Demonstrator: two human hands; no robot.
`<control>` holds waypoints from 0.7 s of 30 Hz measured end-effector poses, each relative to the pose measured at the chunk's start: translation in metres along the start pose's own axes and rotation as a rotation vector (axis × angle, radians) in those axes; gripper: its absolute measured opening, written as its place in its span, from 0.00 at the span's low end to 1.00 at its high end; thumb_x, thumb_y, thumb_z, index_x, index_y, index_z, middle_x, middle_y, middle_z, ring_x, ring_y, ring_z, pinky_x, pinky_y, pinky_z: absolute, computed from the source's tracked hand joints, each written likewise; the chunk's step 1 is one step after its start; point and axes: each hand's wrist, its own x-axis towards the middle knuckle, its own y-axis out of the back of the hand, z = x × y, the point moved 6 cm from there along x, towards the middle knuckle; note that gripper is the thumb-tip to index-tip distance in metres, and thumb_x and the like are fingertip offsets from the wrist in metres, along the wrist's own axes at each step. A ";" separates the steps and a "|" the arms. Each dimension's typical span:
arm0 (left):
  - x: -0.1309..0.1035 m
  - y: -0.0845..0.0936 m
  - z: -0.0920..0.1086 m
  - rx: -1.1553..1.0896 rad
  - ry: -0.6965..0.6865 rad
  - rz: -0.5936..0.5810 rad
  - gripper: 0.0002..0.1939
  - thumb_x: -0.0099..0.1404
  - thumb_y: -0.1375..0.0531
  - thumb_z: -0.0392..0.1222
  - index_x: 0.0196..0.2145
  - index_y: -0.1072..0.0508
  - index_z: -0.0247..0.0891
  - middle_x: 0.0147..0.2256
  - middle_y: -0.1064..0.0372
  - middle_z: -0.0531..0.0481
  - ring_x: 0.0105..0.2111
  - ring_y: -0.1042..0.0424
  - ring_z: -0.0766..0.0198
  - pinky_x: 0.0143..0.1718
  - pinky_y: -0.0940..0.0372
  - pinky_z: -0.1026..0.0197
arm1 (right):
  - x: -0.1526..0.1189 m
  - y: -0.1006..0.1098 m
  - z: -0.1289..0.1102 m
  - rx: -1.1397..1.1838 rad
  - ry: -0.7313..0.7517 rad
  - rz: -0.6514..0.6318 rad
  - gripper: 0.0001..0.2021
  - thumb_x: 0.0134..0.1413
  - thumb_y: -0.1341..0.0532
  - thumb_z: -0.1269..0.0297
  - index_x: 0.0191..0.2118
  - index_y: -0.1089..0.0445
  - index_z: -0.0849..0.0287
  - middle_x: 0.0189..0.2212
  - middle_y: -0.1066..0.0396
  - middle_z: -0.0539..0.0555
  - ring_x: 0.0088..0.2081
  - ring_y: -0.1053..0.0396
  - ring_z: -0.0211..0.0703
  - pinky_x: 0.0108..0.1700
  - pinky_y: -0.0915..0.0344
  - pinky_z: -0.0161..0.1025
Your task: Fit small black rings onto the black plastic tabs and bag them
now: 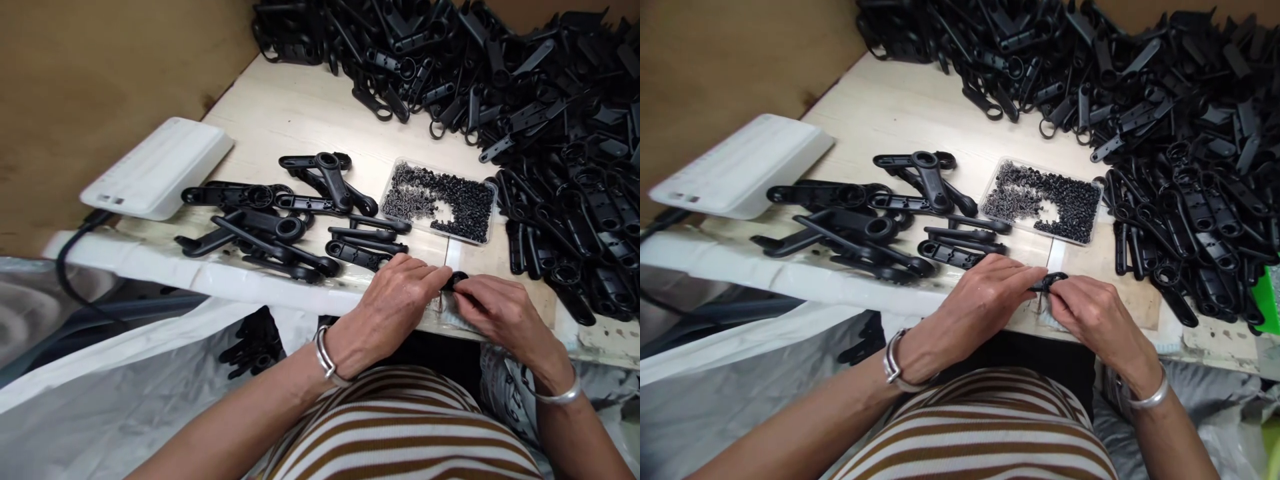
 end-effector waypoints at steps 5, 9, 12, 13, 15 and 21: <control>-0.001 0.000 0.000 0.002 0.032 -0.024 0.06 0.66 0.43 0.29 0.40 0.32 0.36 0.30 0.30 0.53 0.32 0.31 0.63 0.35 0.42 0.60 | 0.002 0.001 0.003 0.005 -0.006 -0.149 0.08 0.64 0.46 0.72 0.34 0.31 0.62 0.30 0.27 0.55 0.30 0.29 0.39 0.34 0.33 0.37; -0.001 -0.001 -0.001 0.005 0.027 -0.040 0.04 0.67 0.42 0.31 0.40 0.32 0.36 0.31 0.29 0.53 0.33 0.31 0.64 0.36 0.42 0.60 | 0.003 0.005 0.006 0.020 -0.005 -0.143 0.08 0.64 0.45 0.70 0.36 0.30 0.60 0.32 0.26 0.54 0.30 0.28 0.38 0.35 0.32 0.35; -0.001 -0.002 -0.002 -0.007 0.017 -0.032 0.05 0.67 0.42 0.31 0.41 0.32 0.36 0.31 0.29 0.53 0.34 0.30 0.63 0.36 0.41 0.60 | -0.001 0.013 0.013 0.060 -0.089 -0.025 0.04 0.62 0.42 0.70 0.37 0.28 0.58 0.31 0.24 0.52 0.29 0.27 0.37 0.32 0.31 0.33; -0.002 -0.002 -0.002 -0.010 0.015 -0.024 0.06 0.67 0.42 0.31 0.41 0.32 0.37 0.31 0.29 0.53 0.34 0.30 0.63 0.36 0.41 0.60 | -0.005 0.017 0.016 0.063 -0.136 0.028 0.04 0.61 0.41 0.69 0.37 0.28 0.57 0.31 0.24 0.51 0.28 0.27 0.37 0.31 0.31 0.32; -0.002 -0.003 -0.003 -0.011 0.018 -0.015 0.07 0.66 0.42 0.31 0.42 0.32 0.37 0.31 0.28 0.53 0.33 0.30 0.63 0.37 0.41 0.60 | -0.011 0.021 0.020 0.045 -0.209 0.110 0.03 0.59 0.40 0.69 0.36 0.28 0.57 0.30 0.24 0.51 0.27 0.27 0.37 0.29 0.31 0.32; -0.003 -0.005 -0.003 -0.002 0.029 -0.004 0.11 0.65 0.41 0.29 0.45 0.32 0.36 0.32 0.28 0.51 0.33 0.29 0.61 0.37 0.39 0.60 | -0.014 0.017 0.008 0.052 -0.221 0.138 0.03 0.59 0.40 0.72 0.36 0.29 0.58 0.29 0.25 0.51 0.28 0.27 0.36 0.33 0.30 0.32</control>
